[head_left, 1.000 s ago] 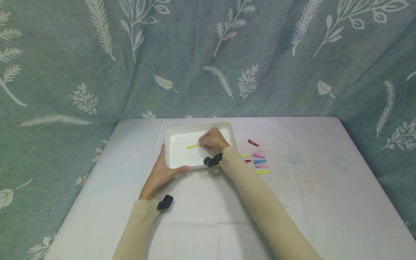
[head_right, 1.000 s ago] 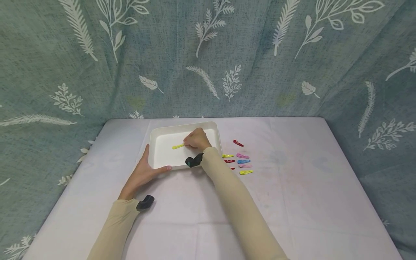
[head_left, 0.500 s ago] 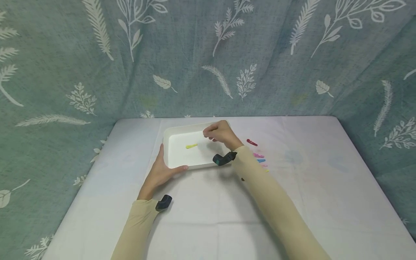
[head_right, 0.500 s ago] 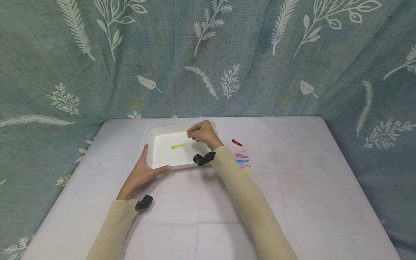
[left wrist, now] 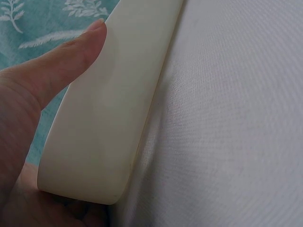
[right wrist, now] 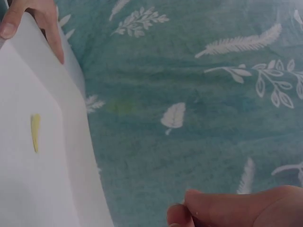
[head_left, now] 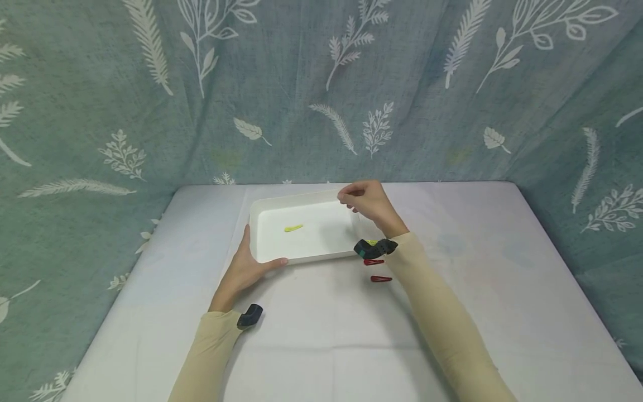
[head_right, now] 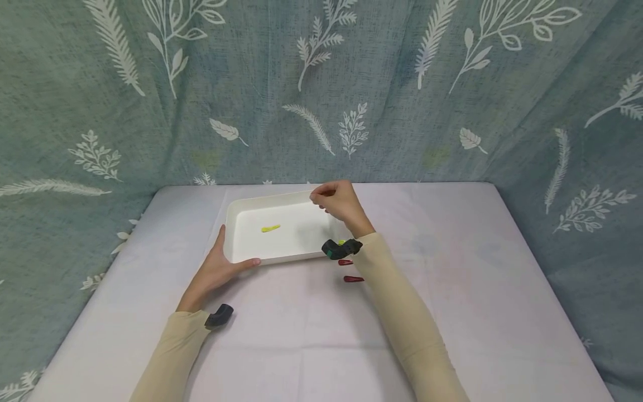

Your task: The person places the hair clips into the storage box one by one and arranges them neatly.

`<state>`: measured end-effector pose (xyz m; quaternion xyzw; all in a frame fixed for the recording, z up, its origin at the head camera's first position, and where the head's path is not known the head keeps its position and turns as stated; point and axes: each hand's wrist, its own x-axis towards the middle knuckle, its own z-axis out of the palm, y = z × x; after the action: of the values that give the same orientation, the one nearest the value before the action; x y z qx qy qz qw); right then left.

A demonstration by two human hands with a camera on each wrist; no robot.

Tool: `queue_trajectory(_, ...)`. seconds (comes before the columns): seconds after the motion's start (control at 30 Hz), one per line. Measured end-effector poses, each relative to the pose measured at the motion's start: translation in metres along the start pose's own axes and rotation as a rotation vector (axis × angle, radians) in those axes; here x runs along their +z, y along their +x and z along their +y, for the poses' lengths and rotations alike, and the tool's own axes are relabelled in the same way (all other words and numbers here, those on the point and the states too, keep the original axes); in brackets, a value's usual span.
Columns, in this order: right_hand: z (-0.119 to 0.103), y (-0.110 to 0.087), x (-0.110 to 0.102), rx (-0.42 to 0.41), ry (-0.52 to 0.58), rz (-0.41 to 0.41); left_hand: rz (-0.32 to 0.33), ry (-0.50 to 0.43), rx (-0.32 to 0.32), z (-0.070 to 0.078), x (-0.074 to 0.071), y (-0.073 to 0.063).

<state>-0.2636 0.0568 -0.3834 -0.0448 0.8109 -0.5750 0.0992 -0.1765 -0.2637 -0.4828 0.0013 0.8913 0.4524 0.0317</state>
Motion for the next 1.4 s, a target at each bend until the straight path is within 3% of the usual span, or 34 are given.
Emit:
queue_trajectory(0.1, 0.003, -0.006, -0.012, -0.005, -0.006, 0.029, 0.005, -0.008, 0.021, 0.000, 0.000, 0.000)
queue_trajectory(0.37, 0.018, -0.022, -0.037, 0.003, -0.048, 0.136, -0.001, 0.008, -0.011, 0.001, 0.000, -0.001)
queue_trajectory(0.73, 0.052, -0.034, -0.059, 0.026, -0.087, 0.261, 0.005, 0.000, 0.008, 0.000, 0.002, 0.001)
queue_trajectory(1.13, 0.073, -0.035, -0.073, 0.107, -0.154, 0.286, 0.001, 0.010, -0.031, 0.003, 0.003, -0.001)
queue_trajectory(1.4, 0.086, -0.037, -0.081, 0.202, -0.162, 0.279, 0.002, 0.006, -0.012, 0.003, 0.003, 0.001)
